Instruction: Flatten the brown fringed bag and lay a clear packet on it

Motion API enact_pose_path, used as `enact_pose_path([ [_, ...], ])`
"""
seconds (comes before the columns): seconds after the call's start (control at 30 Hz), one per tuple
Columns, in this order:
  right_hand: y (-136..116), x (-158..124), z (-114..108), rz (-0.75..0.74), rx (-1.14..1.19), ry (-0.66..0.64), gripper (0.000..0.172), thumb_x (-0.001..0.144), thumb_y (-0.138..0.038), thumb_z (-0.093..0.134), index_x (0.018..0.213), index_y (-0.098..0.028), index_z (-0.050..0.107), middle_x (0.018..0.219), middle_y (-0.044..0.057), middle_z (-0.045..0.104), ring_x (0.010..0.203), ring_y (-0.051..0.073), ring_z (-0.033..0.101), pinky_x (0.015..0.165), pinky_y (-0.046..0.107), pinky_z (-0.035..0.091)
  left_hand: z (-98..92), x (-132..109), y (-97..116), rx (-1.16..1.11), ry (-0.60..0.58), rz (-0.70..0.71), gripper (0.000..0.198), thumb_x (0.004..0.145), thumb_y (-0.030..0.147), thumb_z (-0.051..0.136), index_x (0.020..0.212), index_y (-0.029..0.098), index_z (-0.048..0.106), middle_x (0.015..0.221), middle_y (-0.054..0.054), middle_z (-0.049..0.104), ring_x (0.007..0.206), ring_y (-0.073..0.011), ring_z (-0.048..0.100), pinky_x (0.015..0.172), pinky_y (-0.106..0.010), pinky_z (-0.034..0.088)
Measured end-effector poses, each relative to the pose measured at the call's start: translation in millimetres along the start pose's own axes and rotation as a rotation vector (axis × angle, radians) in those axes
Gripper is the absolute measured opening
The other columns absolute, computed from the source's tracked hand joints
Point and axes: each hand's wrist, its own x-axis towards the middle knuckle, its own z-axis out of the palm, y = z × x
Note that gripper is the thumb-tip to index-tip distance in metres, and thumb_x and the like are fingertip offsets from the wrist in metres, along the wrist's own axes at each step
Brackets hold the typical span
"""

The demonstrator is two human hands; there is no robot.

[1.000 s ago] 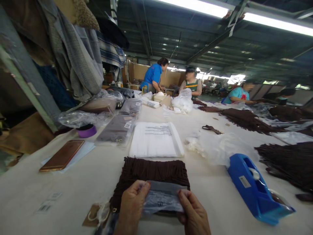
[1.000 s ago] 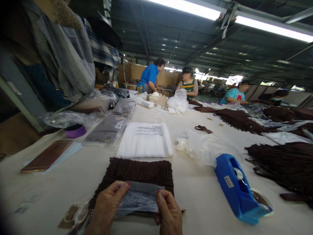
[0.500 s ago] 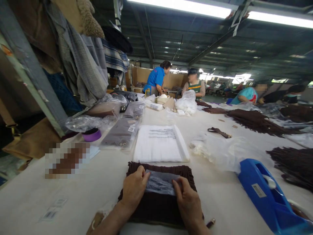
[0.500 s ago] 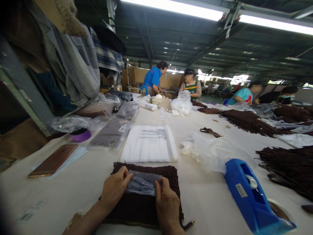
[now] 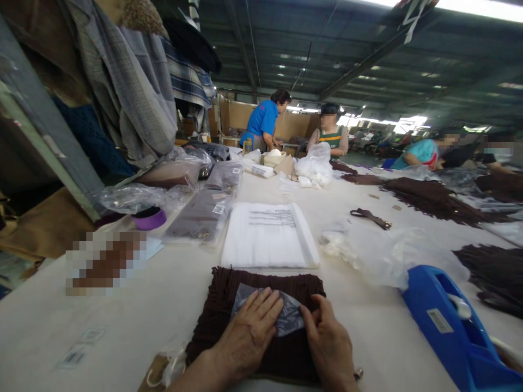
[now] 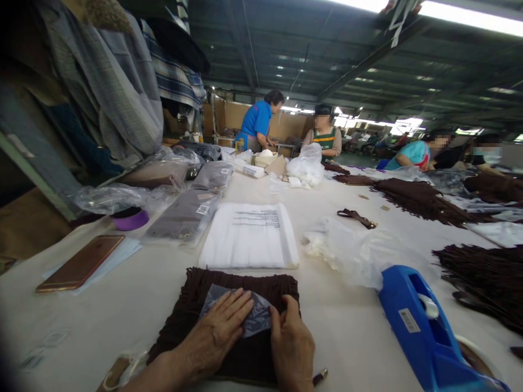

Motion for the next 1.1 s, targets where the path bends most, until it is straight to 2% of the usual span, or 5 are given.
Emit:
enact_pose_path([
  [0.13, -15.0, 0.0, -11.9, -0.295, 0.084, 0.201, 0.027, 0.09, -0.03, 0.044, 0.109, -0.014, 0.055, 0.092, 0.009, 0.066, 0.08, 0.016, 0.066, 0.069, 0.024, 0.053, 1.5, -2.7, -0.4, -0.044, -0.096, -0.012, 0.06, 0.084, 0.017, 0.05, 0.139, 0.014, 0.025, 0.144, -0.011, 0.031, 0.133, -0.0259, 0.027, 0.105, -0.046, 0.037],
  [0.3, -38.7, -4.9, 13.2, -0.644, 0.101, -0.024, 0.037, 0.09, -0.025, 0.041, 0.125, -0.014, 0.049, 0.12, 0.01, 0.06, 0.116, 0.02, 0.052, 0.095, 0.035, 0.044, 0.3, -1.7, 2.0, -0.046, -0.105, 0.014, 0.065, 0.087, 0.019, 0.041, 0.143, 0.016, 0.009, 0.147, -0.011, 0.022, 0.135, -0.0262, 0.02, 0.11, -0.047, 0.028],
  [0.47, -20.8, -12.7, 42.1, -0.678, -0.224, -0.069, 0.057, 0.09, -0.045, 0.04, 0.134, -0.01, 0.041, 0.136, 0.012, 0.046, 0.126, 0.027, 0.041, 0.106, 0.047, 0.024, -12.5, -4.9, 1.4, -0.094, -0.215, -0.085, 0.066, 0.089, 0.025, 0.038, 0.143, 0.016, 0.001, 0.149, -0.011, 0.012, 0.137, -0.0282, 0.01, 0.11, -0.055, 0.019],
  [0.7, -23.5, -17.8, 44.7, -0.631, -0.243, -0.07, 0.046, 0.093, -0.036, 0.033, 0.128, -0.009, 0.049, 0.136, 0.01, 0.046, 0.128, 0.026, 0.038, 0.11, 0.043, 0.014, -15.1, -13.8, -5.2, -0.104, -0.308, -0.325, 0.079, 0.078, 0.036, 0.058, 0.142, 0.019, 0.015, 0.148, -0.015, 0.01, 0.136, -0.0314, 0.006, 0.11, -0.055, 0.015],
  [1.1, -25.0, -14.2, 26.1, -0.602, -0.051, 0.025, 0.05, 0.087, -0.014, 0.036, 0.137, -0.011, 0.035, 0.135, 0.012, 0.048, 0.13, 0.023, 0.036, 0.105, 0.044, 0.037, -11.0, -24.1, -12.9, -0.072, -0.243, -0.313, 0.074, 0.08, 0.05, 0.055, 0.141, 0.025, 0.02, 0.147, -0.013, 0.018, 0.135, -0.0303, 0.016, 0.108, -0.052, 0.023],
])
